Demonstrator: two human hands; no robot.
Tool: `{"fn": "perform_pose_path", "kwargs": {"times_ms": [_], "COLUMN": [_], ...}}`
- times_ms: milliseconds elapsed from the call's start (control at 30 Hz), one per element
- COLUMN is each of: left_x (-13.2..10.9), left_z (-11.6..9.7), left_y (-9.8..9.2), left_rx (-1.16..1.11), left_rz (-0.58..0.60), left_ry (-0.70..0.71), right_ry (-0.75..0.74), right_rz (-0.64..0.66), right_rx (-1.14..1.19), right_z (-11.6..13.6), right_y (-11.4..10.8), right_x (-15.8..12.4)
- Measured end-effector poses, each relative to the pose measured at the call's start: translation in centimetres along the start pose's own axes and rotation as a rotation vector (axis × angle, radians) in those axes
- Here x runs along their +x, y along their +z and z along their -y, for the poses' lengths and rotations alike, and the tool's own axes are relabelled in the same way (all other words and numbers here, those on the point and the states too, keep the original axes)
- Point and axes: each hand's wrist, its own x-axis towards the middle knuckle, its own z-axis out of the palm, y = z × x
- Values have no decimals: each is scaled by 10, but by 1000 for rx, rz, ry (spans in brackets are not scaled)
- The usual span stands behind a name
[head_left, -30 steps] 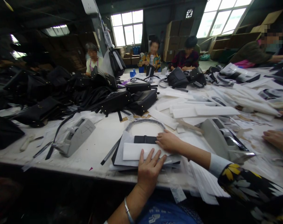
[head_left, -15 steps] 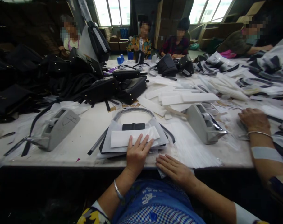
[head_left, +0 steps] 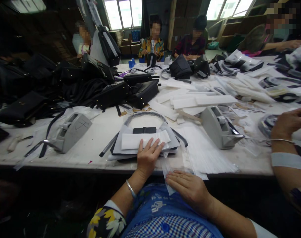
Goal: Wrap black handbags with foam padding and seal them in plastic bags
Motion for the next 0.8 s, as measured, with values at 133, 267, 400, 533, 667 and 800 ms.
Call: {"fn": "perform_pose_path", "kwargs": {"times_ms": [133, 267, 400, 533, 667, 800], "left_x": [0, -1, -1, 1, 3, 5], "left_z": [-1, -1, -1, 0, 2, 3], "left_y": [-1, 1, 3, 2, -3, -5], "left_rx": [2, -25, -57, -112, -157, -109], "left_rz": [-6, -44, -100, -143, -89, -72], "left_ry": [10, 9, 14, 22, 2, -11], "right_ry": [41, 231, 485, 595, 612, 641], "right_rz": [38, 109, 230, 286, 286, 293], "right_rx": [7, -19, -25, 3, 40, 60], "right_z": [-21, -65, -106, -124, -126, -131], "right_y": [-19, -19, 0, 21, 32, 36], "right_x": [35, 75, 103, 110, 108, 110]}}
